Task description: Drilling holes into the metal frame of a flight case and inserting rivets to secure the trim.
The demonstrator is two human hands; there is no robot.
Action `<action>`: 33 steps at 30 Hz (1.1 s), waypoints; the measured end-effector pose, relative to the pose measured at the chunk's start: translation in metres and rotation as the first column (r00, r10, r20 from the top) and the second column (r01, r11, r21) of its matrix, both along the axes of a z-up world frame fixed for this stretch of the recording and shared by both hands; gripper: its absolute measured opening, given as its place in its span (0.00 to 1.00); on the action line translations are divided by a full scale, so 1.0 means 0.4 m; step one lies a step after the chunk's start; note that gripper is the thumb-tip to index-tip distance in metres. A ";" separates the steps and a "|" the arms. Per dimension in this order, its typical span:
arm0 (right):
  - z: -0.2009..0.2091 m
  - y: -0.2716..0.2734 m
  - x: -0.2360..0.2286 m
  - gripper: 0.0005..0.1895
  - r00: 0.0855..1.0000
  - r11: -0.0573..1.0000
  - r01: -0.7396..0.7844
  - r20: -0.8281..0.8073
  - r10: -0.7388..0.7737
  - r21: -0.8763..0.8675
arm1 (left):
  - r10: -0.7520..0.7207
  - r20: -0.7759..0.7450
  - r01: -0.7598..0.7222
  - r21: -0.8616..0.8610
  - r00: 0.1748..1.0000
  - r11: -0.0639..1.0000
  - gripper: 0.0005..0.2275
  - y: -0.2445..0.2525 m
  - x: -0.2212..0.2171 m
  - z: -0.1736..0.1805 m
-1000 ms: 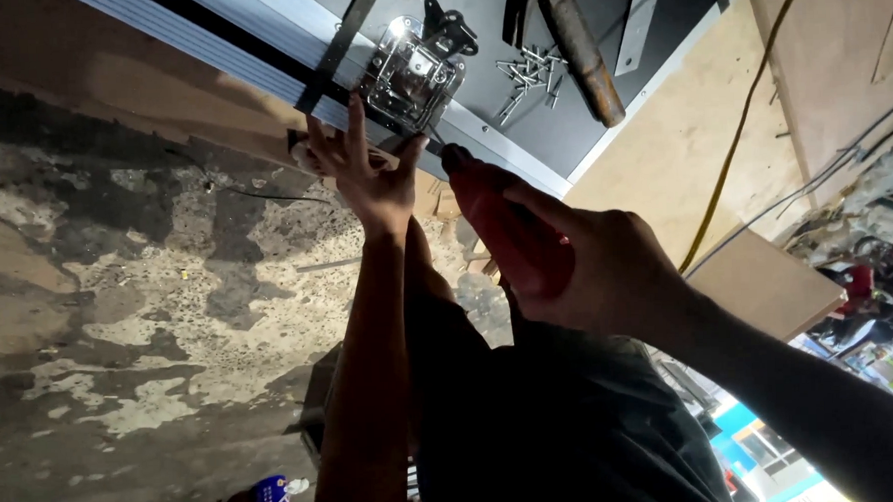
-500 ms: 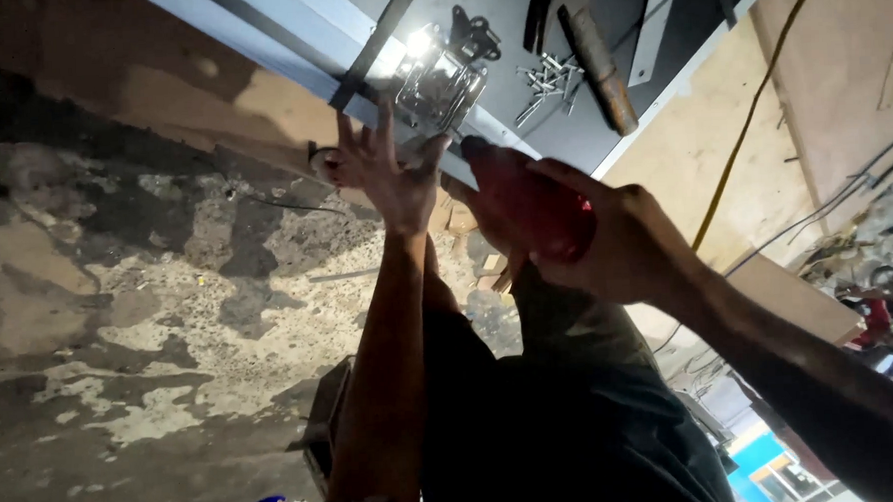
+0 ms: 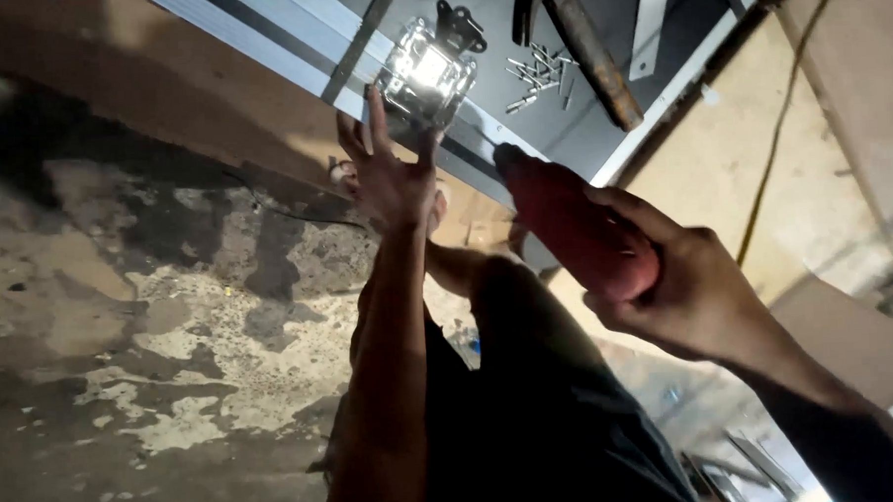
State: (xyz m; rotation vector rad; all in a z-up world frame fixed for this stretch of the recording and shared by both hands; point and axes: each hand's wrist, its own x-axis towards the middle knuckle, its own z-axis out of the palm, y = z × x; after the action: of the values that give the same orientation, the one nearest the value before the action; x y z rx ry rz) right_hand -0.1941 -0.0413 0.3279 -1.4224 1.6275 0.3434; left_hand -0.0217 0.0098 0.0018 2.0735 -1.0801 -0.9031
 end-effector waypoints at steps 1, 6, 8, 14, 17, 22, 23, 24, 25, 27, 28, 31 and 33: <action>0.004 0.017 -0.018 0.50 1.000 1.000 -0.005 0.021 0.006 -0.016 | 0.006 0.021 -0.005 -0.016 1.000 1.000 0.37 -0.019 0.007 0.043; 0.003 0.138 -0.131 0.48 0.914 0.914 0.405 0.024 -0.406 0.028 | 0.067 0.098 -0.042 -0.240 0.993 0.970 0.37 0.005 -0.049 -0.043; 0.004 0.181 -0.170 0.45 0.887 0.886 0.462 -0.010 -0.462 0.040 | 0.024 0.102 0.017 -0.377 0.994 0.926 0.35 0.003 -0.044 -0.054; -0.018 0.282 -0.230 0.44 0.831 0.833 0.554 0.056 -0.553 0.005 | -0.025 0.250 0.089 -0.247 0.968 0.965 0.39 0.027 -0.037 -0.056; -0.015 0.279 -0.209 0.44 0.815 0.817 0.577 0.059 -0.576 -0.002 | -0.038 0.435 0.125 -0.173 0.900 0.977 0.39 0.011 -0.021 -0.028; -0.049 0.222 -0.123 0.45 0.795 0.797 0.604 0.088 -0.600 -0.015 | 0.102 0.203 0.001 -0.454 0.974 0.891 0.36 -0.053 -0.033 -0.006; -0.067 0.201 -0.104 0.47 0.814 0.817 0.574 0.153 -0.560 -0.062 | 0.037 0.157 0.026 -0.382 0.987 0.924 0.37 -0.063 -0.023 -0.011; -0.073 0.194 -0.076 0.51 0.827 0.830 0.549 0.210 -0.522 -0.096 | -0.032 0.107 0.062 -0.292 0.994 0.954 0.38 -0.048 -0.002 -0.005; -0.059 0.173 -0.029 0.51 0.820 0.825 0.559 0.203 -0.535 -0.085 | -0.045 0.107 0.074 -0.280 0.993 0.957 0.38 -0.046 0.015 0.041; -0.058 0.099 0.053 0.39 0.768 0.778 0.627 0.204 -0.607 -0.047 | -0.116 -0.169 0.166 0.324 0.979 0.931 0.53 -0.090 0.044 0.114; -0.057 0.076 0.085 0.39 0.767 0.777 0.627 0.211 -0.606 -0.047 | -0.118 -0.162 0.165 0.320 0.980 0.933 0.53 -0.075 0.040 0.060; -0.052 0.024 0.162 0.42 0.759 0.770 0.638 0.190 -0.622 -0.027 | -0.039 0.335 0.176 -0.392 0.942 0.903 0.40 -0.038 0.026 -0.037; -0.053 -0.002 0.192 0.46 0.812 0.832 0.554 0.241 -0.531 -0.036 | -0.178 0.197 0.158 0.114 0.964 0.981 0.41 -0.037 0.026 -0.012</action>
State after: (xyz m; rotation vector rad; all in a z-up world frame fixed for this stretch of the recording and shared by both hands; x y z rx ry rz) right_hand -0.1174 -0.0420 0.3067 -0.9591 1.7975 -0.2329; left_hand -0.0111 -0.0051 -0.0030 2.2193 -1.3636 -0.8498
